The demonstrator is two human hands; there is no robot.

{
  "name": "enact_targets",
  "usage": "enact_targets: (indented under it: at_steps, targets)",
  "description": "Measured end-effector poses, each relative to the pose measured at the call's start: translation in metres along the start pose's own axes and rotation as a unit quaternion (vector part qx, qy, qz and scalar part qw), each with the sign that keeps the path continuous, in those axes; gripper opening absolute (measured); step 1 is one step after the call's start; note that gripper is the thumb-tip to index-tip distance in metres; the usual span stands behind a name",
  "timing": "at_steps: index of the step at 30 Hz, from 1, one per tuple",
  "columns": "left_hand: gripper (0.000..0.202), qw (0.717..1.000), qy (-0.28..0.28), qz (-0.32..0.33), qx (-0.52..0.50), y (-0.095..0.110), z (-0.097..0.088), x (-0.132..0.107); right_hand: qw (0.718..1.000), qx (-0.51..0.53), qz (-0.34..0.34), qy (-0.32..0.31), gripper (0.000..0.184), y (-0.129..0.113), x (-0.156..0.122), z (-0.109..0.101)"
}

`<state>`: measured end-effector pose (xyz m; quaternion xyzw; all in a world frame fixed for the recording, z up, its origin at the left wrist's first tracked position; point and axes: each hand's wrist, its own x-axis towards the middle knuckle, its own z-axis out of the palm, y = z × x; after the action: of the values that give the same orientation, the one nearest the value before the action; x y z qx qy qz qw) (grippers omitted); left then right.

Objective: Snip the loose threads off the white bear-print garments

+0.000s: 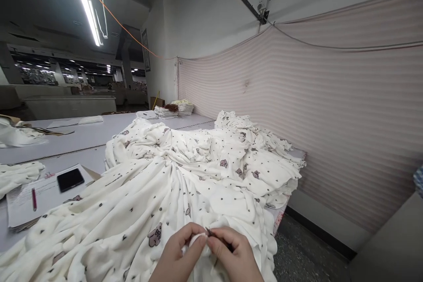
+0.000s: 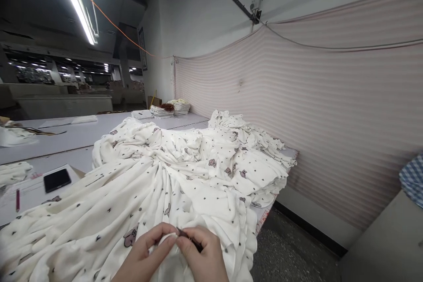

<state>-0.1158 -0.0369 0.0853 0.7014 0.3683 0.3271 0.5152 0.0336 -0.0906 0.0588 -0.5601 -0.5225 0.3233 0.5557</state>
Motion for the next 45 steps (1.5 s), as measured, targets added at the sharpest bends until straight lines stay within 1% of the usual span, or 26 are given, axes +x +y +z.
enact_targets:
  at_steps: [2,5,6,7,9,10,12,14,15,16,19,21,23,26,28,30,31,32,34,36,37,39,40,42,44,45]
  targets:
    - [0.031,0.997,0.071,-0.003,0.021,0.004,-0.022,-0.003,0.996,0.059,0.047,0.050,0.032,0.001,-0.002,-0.005]
    - [0.042,0.972,0.228,-0.064,0.012,0.004,-0.081,-0.007,0.980,0.059,0.080,0.170,0.036,0.006,-0.008,-0.023]
    - [0.041,0.948,0.303,-0.097,-0.018,0.004,-0.102,-0.008,0.974,0.025,0.083,0.208,0.037,0.009,-0.010,-0.030]
    - [0.040,0.924,0.366,-0.100,-0.051,0.003,-0.119,-0.008,0.967,-0.024,0.091,0.235,0.039,0.013,-0.012,-0.036]
    - [0.036,0.897,0.419,-0.073,-0.122,0.004,-0.142,-0.007,0.952,-0.151,0.118,0.240,0.044,0.021,-0.014,-0.044]
    - [0.035,0.892,0.416,-0.054,-0.168,0.005,-0.146,-0.005,0.941,-0.214,0.131,0.225,0.045,0.026,-0.013,-0.046]
    - [0.036,0.883,0.373,-0.022,-0.283,0.010,-0.144,0.002,0.924,-0.299,0.143,0.190,0.043,0.032,-0.010,-0.047]
    - [0.038,0.875,0.303,-0.007,-0.378,0.014,-0.138,0.013,0.916,-0.327,0.143,0.185,0.043,0.036,-0.005,-0.049]
    - [0.038,0.881,0.257,-0.008,-0.398,0.016,-0.133,0.019,0.912,-0.328,0.144,0.199,0.047,0.038,-0.002,-0.052]
    - [0.039,0.896,0.212,-0.010,-0.390,0.017,-0.129,0.026,0.910,-0.326,0.146,0.212,0.050,0.039,0.001,-0.055]
    - [0.033,0.953,0.118,-0.018,-0.277,0.018,-0.104,0.040,0.909,-0.321,0.133,0.232,0.047,0.040,0.008,-0.063]
    - [0.024,0.973,0.090,-0.011,-0.212,0.020,-0.075,0.043,0.916,-0.314,0.098,0.231,0.039,0.040,0.006,-0.059]
    - [0.023,0.991,0.039,-0.004,-0.131,0.021,-0.042,0.043,0.929,-0.288,0.023,0.231,0.036,0.039,0.000,-0.045]
    - [0.031,0.998,-0.069,-0.005,0.012,0.019,0.000,0.041,0.959,-0.190,-0.100,0.185,0.026,0.035,-0.014,-0.017]
    - [0.030,0.991,-0.118,-0.014,0.065,0.013,0.013,0.041,0.976,-0.134,-0.138,0.107,0.020,0.032,-0.021,-0.004]
    - [0.018,0.984,-0.134,-0.019,0.117,0.006,0.013,0.038,0.984,-0.107,-0.141,0.020,0.017,0.031,-0.026,-0.003]
    - [0.013,0.979,-0.131,-0.017,0.153,0.002,0.010,0.036,0.986,-0.099,-0.134,0.003,0.016,0.031,-0.028,-0.007]
    - [0.010,0.974,-0.121,-0.015,0.192,-0.002,0.006,0.033,0.989,-0.091,-0.120,0.009,0.016,0.032,-0.029,-0.013]
    - [0.011,0.960,-0.095,0.000,0.264,-0.010,-0.005,0.026,0.991,-0.074,-0.063,0.087,0.018,0.033,-0.028,-0.029]
    - [0.014,0.939,-0.069,0.028,0.335,-0.020,-0.013,0.019,0.979,-0.083,0.018,0.185,0.025,0.032,-0.024,-0.043]
    - [0.015,0.929,-0.056,0.046,0.362,-0.024,-0.015,0.016,0.971,-0.095,0.051,0.212,0.031,0.031,-0.021,-0.048]
    - [0.015,0.912,-0.040,0.099,0.396,-0.030,-0.019,0.010,0.968,-0.119,0.069,0.209,0.038,0.027,-0.014,-0.053]
    - [0.014,0.908,-0.049,0.130,0.394,-0.030,-0.019,0.007,0.973,-0.124,0.055,0.188,0.034,0.025,-0.010,-0.053]
    - [0.012,0.918,-0.084,0.185,0.340,-0.027,-0.021,0.001,0.982,-0.119,0.012,0.143,0.020,0.022,-0.005,-0.049]
    - [0.013,0.939,-0.106,0.198,0.261,-0.020,-0.022,-0.003,0.987,-0.105,-0.020,0.123,0.015,0.018,-0.004,-0.042]
    - [0.011,0.947,-0.102,0.188,0.238,-0.016,-0.022,-0.004,0.988,-0.095,-0.030,0.120,0.015,0.017,-0.004,-0.038]
